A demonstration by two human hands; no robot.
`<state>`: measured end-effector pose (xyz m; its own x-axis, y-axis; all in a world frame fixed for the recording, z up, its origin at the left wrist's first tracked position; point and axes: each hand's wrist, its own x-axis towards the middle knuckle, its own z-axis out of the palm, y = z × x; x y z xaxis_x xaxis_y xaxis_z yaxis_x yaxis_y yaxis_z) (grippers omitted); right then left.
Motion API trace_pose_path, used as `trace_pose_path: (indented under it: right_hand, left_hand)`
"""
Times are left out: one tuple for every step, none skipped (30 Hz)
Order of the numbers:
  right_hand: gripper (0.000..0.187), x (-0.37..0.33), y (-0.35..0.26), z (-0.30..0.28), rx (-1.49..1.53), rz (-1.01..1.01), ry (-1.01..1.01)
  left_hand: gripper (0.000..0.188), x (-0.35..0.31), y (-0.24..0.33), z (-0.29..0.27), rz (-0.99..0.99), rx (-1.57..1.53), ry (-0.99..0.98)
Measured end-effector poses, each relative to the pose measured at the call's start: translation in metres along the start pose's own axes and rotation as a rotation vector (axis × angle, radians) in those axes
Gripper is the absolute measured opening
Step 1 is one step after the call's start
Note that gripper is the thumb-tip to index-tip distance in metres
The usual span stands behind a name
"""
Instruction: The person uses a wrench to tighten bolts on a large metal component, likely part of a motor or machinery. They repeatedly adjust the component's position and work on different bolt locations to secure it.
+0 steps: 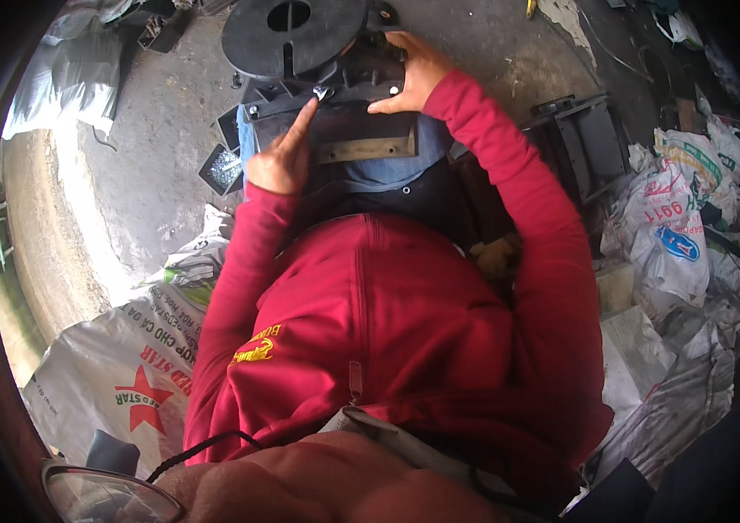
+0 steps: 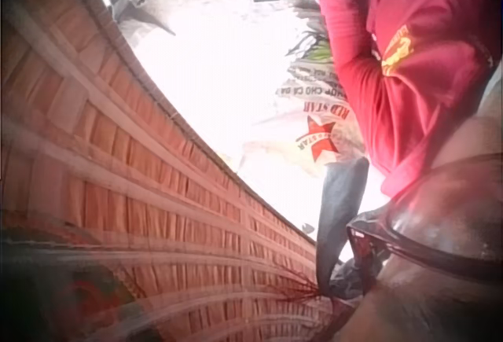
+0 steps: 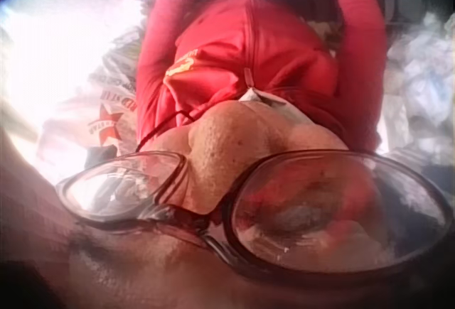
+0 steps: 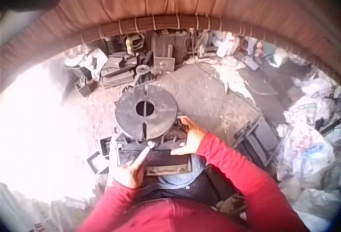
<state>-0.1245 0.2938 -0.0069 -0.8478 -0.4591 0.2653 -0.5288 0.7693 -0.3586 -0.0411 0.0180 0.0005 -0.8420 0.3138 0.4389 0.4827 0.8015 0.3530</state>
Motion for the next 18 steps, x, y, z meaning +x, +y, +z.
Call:
trace_pose_path:
  right_hand:
    - [0.103,0.001,0.000,-0.001,-0.038,0.003,0.007]
    - [0.104,0.006,0.001,-0.005,0.003,0.036,0.005]
    - [0.105,0.003,-0.003,-0.008,0.052,0.080,-0.017]
    - [0.106,-0.001,-0.004,-0.009,0.101,0.123,-0.038]
    - [0.106,-0.002,-0.002,-0.004,-0.019,0.067,-0.016]
    - [0.105,-0.003,0.002,-0.004,-0.018,0.046,-0.015]
    - [0.104,-0.004,0.006,-0.004,-0.017,0.026,-0.014]
    - [0.103,-0.006,0.004,-0.003,-0.009,0.011,-0.018]
    - [0.100,-0.005,0.002,-0.002,0.013,0.019,-0.017]
    - [0.096,-0.002,0.001,-0.002,0.033,0.028,-0.016]
    - [0.093,0.002,0.001,-0.005,0.048,0.026,-0.014]
    - [0.091,0.002,0.000,-0.006,0.076,0.008,-0.028]
    - [0.088,0.000,-0.001,-0.006,0.104,-0.012,-0.041]
    - [0.086,-0.003,-0.004,-0.006,0.133,-0.024,-0.055]
    - [0.087,0.001,-0.007,-0.012,0.165,0.056,-0.051]
    - [0.088,-0.001,-0.003,-0.010,0.089,0.035,-0.051]
    - [0.090,-0.002,0.000,-0.009,0.016,0.015,-0.048]
    - [0.092,-0.003,0.001,-0.007,-0.057,-0.004,-0.044]
  left_hand:
    - [0.060,0.002,0.005,-0.003,-0.003,0.003,0.005]
    - [0.060,0.006,0.009,-0.008,-0.001,0.006,0.016]
    - [0.060,0.006,0.013,-0.017,0.026,-0.044,0.008]
    - [0.060,0.009,0.015,-0.027,0.052,-0.094,0.001]
    - [0.060,0.013,0.013,-0.034,0.085,-0.131,0.005]
    - [0.060,0.015,0.008,-0.034,0.084,-0.166,0.060]
    - [0.060,0.018,0.004,-0.032,0.083,-0.202,0.114]
    - [0.060,0.017,0.001,-0.030,0.078,-0.238,0.159]
    - [0.059,0.022,0.002,-0.034,0.069,-0.254,0.198]
    - [0.059,0.018,-0.002,-0.026,0.051,-0.182,0.126]
    - [0.058,0.019,-0.004,-0.017,0.029,-0.108,0.066]
    - [0.058,0.018,-0.007,-0.012,0.008,-0.034,0.007]
    - [0.056,0.012,-0.011,-0.016,0.034,-0.077,0.012]
    - [0.057,0.012,-0.011,-0.018,0.038,-0.078,0.018]
    - [0.058,0.013,-0.011,-0.021,0.042,-0.078,0.024]
    - [0.058,0.014,-0.010,-0.023,0.045,-0.078,0.029]
    - [0.061,0.018,-0.004,-0.033,0.053,-0.167,0.082]
    - [0.061,0.020,-0.001,-0.034,0.083,-0.177,0.137]
